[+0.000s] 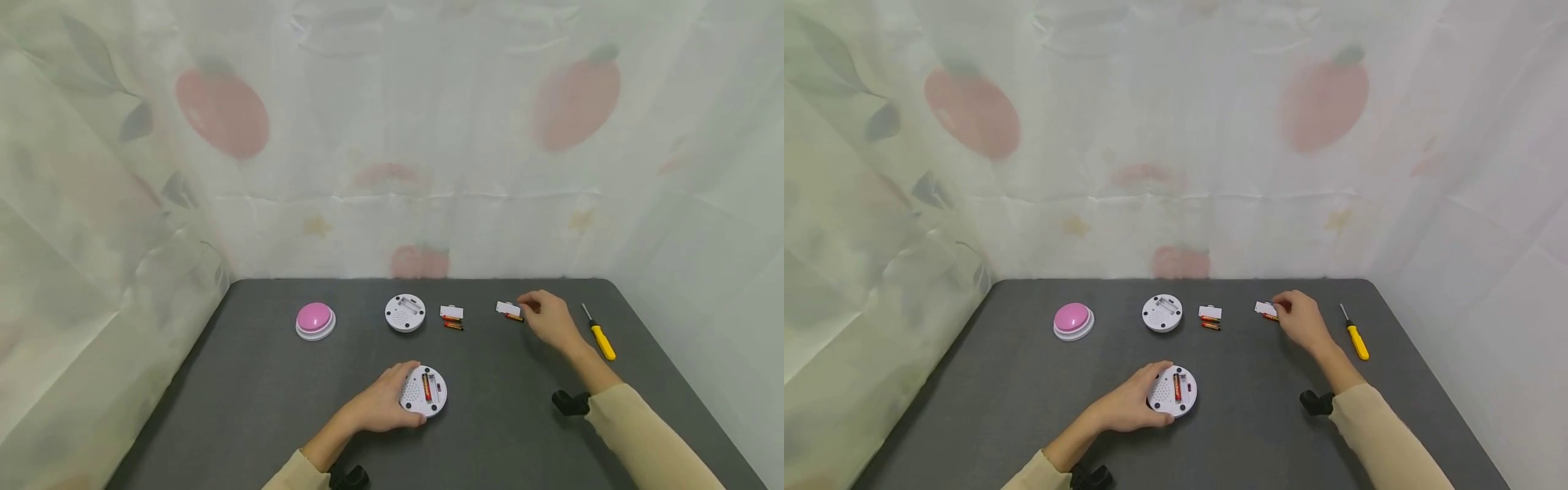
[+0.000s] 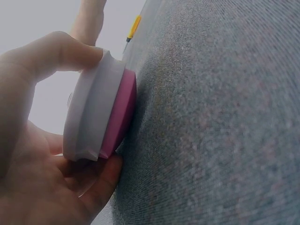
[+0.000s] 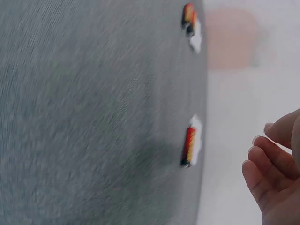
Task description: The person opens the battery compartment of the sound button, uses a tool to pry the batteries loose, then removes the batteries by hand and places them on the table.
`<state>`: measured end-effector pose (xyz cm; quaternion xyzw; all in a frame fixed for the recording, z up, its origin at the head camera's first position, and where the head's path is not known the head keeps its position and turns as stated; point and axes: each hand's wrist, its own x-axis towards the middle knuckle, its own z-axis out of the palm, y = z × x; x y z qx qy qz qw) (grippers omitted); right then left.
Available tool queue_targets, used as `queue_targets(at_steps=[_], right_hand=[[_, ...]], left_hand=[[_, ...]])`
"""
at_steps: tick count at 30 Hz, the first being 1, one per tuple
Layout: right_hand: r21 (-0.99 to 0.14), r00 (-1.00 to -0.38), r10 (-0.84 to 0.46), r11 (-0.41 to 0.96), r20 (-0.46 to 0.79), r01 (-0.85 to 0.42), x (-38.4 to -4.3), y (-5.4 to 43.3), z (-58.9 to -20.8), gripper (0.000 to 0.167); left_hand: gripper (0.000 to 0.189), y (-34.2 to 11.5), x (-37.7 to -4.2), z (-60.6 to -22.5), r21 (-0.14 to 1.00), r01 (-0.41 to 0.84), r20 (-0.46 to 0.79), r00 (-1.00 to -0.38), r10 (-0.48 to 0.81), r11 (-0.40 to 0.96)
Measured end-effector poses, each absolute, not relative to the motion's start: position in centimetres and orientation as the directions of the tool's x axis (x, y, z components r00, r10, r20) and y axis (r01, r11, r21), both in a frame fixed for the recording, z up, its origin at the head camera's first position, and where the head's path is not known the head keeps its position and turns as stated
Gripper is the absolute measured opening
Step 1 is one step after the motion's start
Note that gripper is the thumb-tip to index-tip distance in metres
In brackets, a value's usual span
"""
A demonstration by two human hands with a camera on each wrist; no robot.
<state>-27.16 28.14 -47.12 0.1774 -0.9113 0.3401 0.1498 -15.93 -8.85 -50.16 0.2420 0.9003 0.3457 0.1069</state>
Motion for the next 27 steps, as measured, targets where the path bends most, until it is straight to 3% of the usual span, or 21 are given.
queue_targets(at_steps=[16, 27], right_hand=[[-0.538, -0.784, -0.312, 0.589, 0.537, -0.603, -24.3, 24.3, -45.3, 0.014], [-0.577, -0.762, -0.397, 0.498, 0.512, -0.647, -23.0, 21.1, -45.8, 0.015]], left_hand=[[0.092, -8.9, -15.9, -50.2, 0.673, 0.359, -0.031, -0.859, 0.511, 0.646], [0.092, -8.9, -16.0, -50.3, 0.677, 0.351, -0.037, -0.861, 0.507, 0.647]])
